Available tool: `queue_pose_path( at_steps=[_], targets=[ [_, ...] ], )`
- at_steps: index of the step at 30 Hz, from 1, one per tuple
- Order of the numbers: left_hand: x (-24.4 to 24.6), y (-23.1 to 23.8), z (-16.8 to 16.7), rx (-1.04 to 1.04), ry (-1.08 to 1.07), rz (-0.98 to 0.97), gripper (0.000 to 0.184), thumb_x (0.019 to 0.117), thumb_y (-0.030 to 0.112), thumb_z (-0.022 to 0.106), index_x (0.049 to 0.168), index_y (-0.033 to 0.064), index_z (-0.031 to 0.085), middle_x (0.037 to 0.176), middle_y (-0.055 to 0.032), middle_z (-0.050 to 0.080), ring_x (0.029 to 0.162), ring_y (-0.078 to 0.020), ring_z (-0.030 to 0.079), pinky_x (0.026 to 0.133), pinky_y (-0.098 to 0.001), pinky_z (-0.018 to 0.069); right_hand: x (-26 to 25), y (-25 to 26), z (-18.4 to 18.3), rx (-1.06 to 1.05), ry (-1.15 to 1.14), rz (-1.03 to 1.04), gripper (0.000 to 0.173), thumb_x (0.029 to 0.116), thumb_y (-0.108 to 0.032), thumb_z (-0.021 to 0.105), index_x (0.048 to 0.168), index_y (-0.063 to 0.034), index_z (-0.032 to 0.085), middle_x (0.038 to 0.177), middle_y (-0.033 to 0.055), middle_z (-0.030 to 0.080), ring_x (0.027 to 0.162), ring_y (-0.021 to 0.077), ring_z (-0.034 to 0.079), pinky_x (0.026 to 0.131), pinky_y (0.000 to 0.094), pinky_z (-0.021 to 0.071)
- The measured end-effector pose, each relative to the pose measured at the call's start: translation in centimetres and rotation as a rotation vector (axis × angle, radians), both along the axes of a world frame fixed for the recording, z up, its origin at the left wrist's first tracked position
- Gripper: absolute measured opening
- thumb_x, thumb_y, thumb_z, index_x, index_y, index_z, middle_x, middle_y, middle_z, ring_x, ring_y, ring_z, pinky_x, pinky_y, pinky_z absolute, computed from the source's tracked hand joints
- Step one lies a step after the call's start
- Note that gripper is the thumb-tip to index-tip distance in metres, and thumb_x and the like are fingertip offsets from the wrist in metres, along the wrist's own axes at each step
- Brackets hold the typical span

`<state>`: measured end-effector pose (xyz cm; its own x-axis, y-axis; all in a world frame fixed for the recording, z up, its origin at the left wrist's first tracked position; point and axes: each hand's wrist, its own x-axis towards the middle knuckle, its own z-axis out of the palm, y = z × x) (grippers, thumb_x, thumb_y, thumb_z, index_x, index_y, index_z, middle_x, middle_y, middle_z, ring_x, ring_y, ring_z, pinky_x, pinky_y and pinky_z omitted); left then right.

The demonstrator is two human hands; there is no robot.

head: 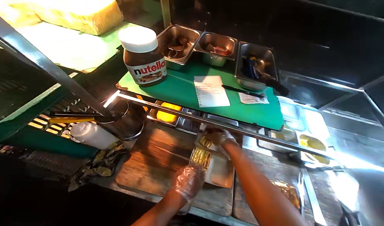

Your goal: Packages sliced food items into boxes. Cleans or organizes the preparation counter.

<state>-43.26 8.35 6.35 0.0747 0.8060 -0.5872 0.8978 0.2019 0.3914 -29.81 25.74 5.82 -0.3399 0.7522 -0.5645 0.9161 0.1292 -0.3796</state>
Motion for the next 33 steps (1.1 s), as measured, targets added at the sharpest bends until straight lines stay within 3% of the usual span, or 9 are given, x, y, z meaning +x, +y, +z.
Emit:
queue_pose_path(
  at_steps=[3, 7, 13, 16, 19, 23, 27, 31, 33],
  targets=[
    [-2.4, -1.4, -1.5, 0.3, -0.088, 0.236, 0.036, 0.0998, 0.044, 0.056, 0.12, 0.0191, 0.074, 0.121, -0.0048, 0.072, 0.11, -0.0197, 0.07, 0.096, -0.043, 0.0568, -1.2, -0.9, 2.0, -0.061, -0.156, 0.018, 0.046, 0.1083, -0.037, 0.045, 0.144, -0.0104, 0.057, 0.143, 0.0195, 0.059, 0.135, 0.0402, 0.053, 0.11, 0.066, 0.0395],
    [-5.0, -0.3, -3.1, 0.143, -0.155, 0.326, 0.041, 0.0974, 0.049, 0.06, 0.126, 0.0227, 0.071, 0.121, -0.0015, 0.072, 0.114, -0.0151, 0.067, 0.103, -0.0404, 0.0525, 1.5, -4.7, 1.3, 0.161, 0.039, -0.349, 0.041, 0.1029, -0.032, 0.057, 0.139, -0.0142, 0.063, 0.132, 0.0148, 0.067, 0.123, 0.0322, 0.063, 0.106, 0.0551, 0.0495],
    [-4.8, -0.5, -4.9, 0.205, -0.179, 0.22, 0.034, 0.0998, 0.038, 0.061, 0.124, 0.018, 0.072, 0.12, -0.0071, 0.072, 0.114, -0.0224, 0.068, 0.103, -0.0478, 0.0525, 2.7, -7.3, -1.0, 0.112, 0.339, -0.418, 0.057, 0.1036, -0.027, 0.059, 0.157, -0.0182, 0.042, 0.15, 0.0115, 0.055, 0.133, 0.0261, 0.058, 0.113, 0.0478, 0.0464],
    [-3.2, -2.2, -2.0, 0.548, -0.159, 0.207, 0.03, 0.0973, 0.029, 0.064, 0.117, 0.0101, 0.075, 0.111, -0.012, 0.074, 0.102, -0.0255, 0.072, 0.092, -0.0461, 0.0587, 10.2, -12.9, 0.1, 0.371, 0.367, -0.401, 0.043, 0.1048, -0.023, 0.052, 0.148, -0.0208, 0.057, 0.137, 0.0064, 0.066, 0.125, 0.0197, 0.063, 0.109, 0.0428, 0.0506],
    [1.3, -3.9, -0.3, 0.656, -0.393, 0.167, 0.025, 0.0958, 0.024, 0.069, 0.11, 0.0042, 0.076, 0.104, -0.0122, 0.075, 0.093, -0.0194, 0.073, 0.086, -0.0366, 0.0613, 23.0, -18.0, -0.3, 0.483, 0.201, -0.5, 0.035, 0.1044, -0.019, 0.05, 0.132, -0.0159, 0.071, 0.122, 0.0101, 0.073, 0.114, 0.0232, 0.069, 0.103, 0.0455, 0.0541],
    [12.5, -5.2, -1.2, 0.465, -0.488, 0.034, 0.023, 0.0967, 0.029, 0.068, 0.109, 0.012, 0.078, 0.107, -0.0032, 0.076, 0.099, -0.0103, 0.072, 0.092, -0.0301, 0.0593, 35.6, -17.9, 0.6, 0.057, -0.062, -0.527, 0.038, 0.1067, -0.028, 0.045, 0.137, -0.0233, 0.067, 0.138, 0.0071, 0.065, 0.133, 0.0244, 0.058, 0.115, 0.0499, 0.0431],
    [24.1, -4.8, -2.0, 0.003, -0.324, 0.033, 0.033, 0.0972, 0.04, 0.063, 0.115, 0.0162, 0.076, 0.118, -0.0023, 0.073, 0.112, -0.0132, 0.068, 0.104, -0.0369, 0.0526, 37.5, -14.9, -2.9, -0.114, -0.014, -0.187, 0.054, 0.0987, -0.037, 0.058, 0.152, -0.0273, 0.052, 0.15, 0.0108, 0.055, 0.141, 0.0314, 0.049, 0.116, 0.0578, 0.0388],
    [30.7, -5.2, -2.2, 0.276, -0.169, 0.028, 0.029, 0.0988, 0.039, 0.058, 0.112, 0.0202, 0.077, 0.114, 0.0005, 0.074, 0.11, -0.0104, 0.068, 0.101, -0.0322, 0.0538, 38.8, -15.3, -3.8, -0.128, 0.064, -0.149, 0.055, 0.0982, -0.031, 0.055, 0.153, -0.0283, 0.049, 0.148, 0.0114, 0.056, 0.136, 0.0317, 0.054, 0.111, 0.0586, 0.0434],
    [31.8, -4.4, -1.7, 0.342, -0.055, -0.007, 0.033, 0.1004, 0.039, 0.056, 0.122, 0.0218, 0.075, 0.122, 0.0, 0.072, 0.117, -0.0121, 0.066, 0.105, -0.0324, 0.0515, 39.9, -16.2, -3.9, -0.113, 0.114, -0.194, 0.051, 0.1006, -0.03, 0.052, 0.151, -0.0281, 0.052, 0.15, 0.0082, 0.055, 0.139, 0.0284, 0.051, 0.115, 0.0543, 0.0412]
  ],
)
